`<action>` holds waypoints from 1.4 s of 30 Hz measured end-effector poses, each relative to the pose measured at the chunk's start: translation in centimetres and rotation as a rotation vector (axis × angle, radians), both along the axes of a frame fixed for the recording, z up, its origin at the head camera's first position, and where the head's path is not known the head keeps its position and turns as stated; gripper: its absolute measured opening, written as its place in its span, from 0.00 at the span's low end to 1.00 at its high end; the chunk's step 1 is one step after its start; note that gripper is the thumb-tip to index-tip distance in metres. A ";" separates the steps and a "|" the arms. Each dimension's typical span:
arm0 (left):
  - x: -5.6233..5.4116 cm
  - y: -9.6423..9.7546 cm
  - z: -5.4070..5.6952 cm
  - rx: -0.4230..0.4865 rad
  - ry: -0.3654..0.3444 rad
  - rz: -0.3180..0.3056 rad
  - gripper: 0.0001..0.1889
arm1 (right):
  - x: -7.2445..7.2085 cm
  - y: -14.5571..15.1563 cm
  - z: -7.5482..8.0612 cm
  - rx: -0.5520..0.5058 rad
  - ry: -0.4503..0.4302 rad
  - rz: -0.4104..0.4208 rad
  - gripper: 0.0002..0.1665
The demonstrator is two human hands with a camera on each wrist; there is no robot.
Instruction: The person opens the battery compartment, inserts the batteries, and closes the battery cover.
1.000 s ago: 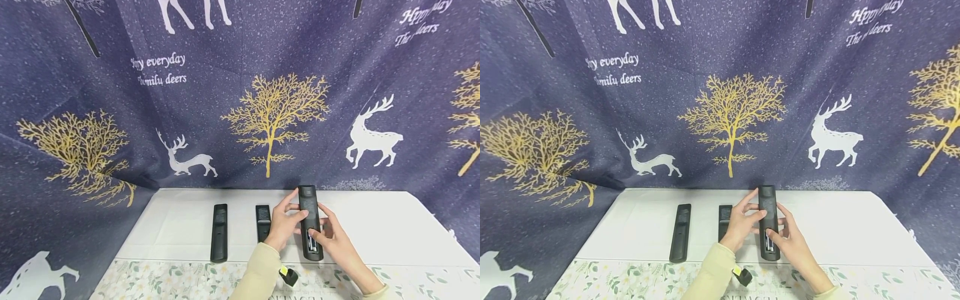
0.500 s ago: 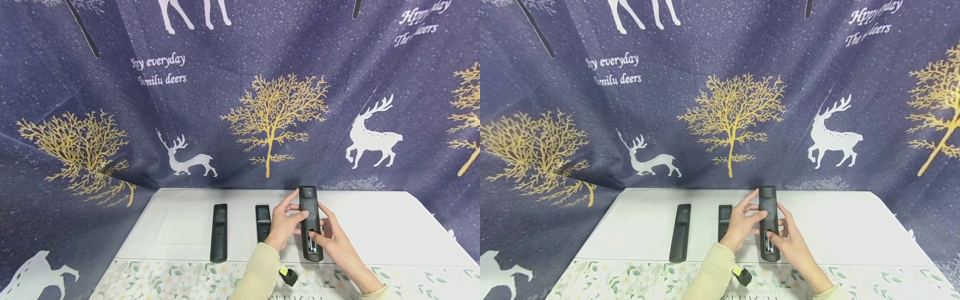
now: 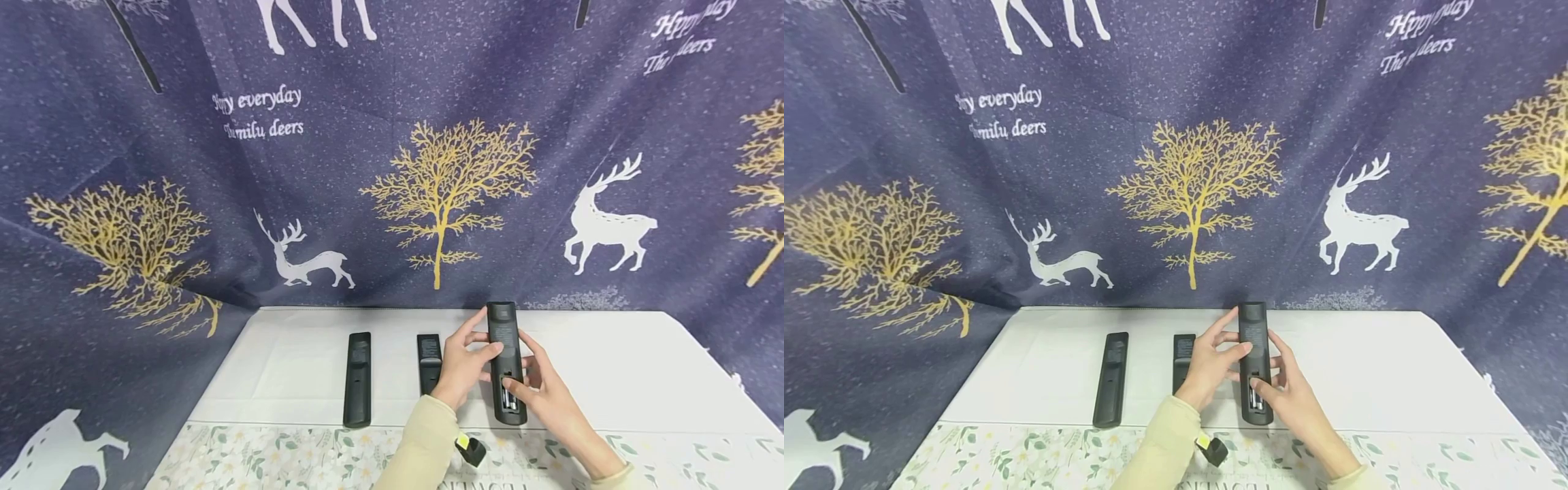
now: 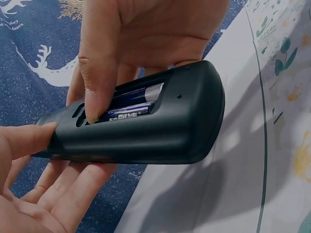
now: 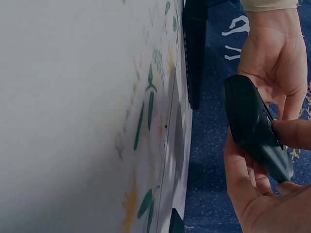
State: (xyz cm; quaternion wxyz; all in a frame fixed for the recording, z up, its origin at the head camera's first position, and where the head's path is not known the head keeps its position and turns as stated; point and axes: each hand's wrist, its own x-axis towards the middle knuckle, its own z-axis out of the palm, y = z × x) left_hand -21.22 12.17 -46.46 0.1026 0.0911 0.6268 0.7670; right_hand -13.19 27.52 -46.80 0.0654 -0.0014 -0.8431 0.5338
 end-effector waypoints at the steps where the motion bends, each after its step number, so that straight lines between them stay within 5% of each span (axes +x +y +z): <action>1: 0.0 0.0 0.0 0.001 0.000 -0.002 0.34 | 0.0 0.0 0.0 0.004 0.002 0.002 0.57; 11: -0.1 0.0 -0.1 0.008 -0.007 -0.013 0.34 | -0.2 0.5 0.4 -0.003 -0.044 0.008 0.55; 17: -0.3 -0.5 -0.3 0.022 0.005 -0.012 0.34 | -0.3 1.0 0.7 -0.097 -0.082 0.031 0.48; 24: -0.2 -0.5 -0.4 0.028 0.015 -0.022 0.34 | -0.8 2.8 1.5 -0.142 -0.036 0.037 0.40; 33: -0.2 -0.2 -0.2 0.029 0.006 -0.003 0.34 | -2.2 5.5 1.9 0.102 0.034 -0.044 0.37; 42: -0.2 -0.1 -0.2 0.033 -0.005 0.010 0.34 | -4.0 6.8 0.3 0.218 -0.089 -0.044 0.42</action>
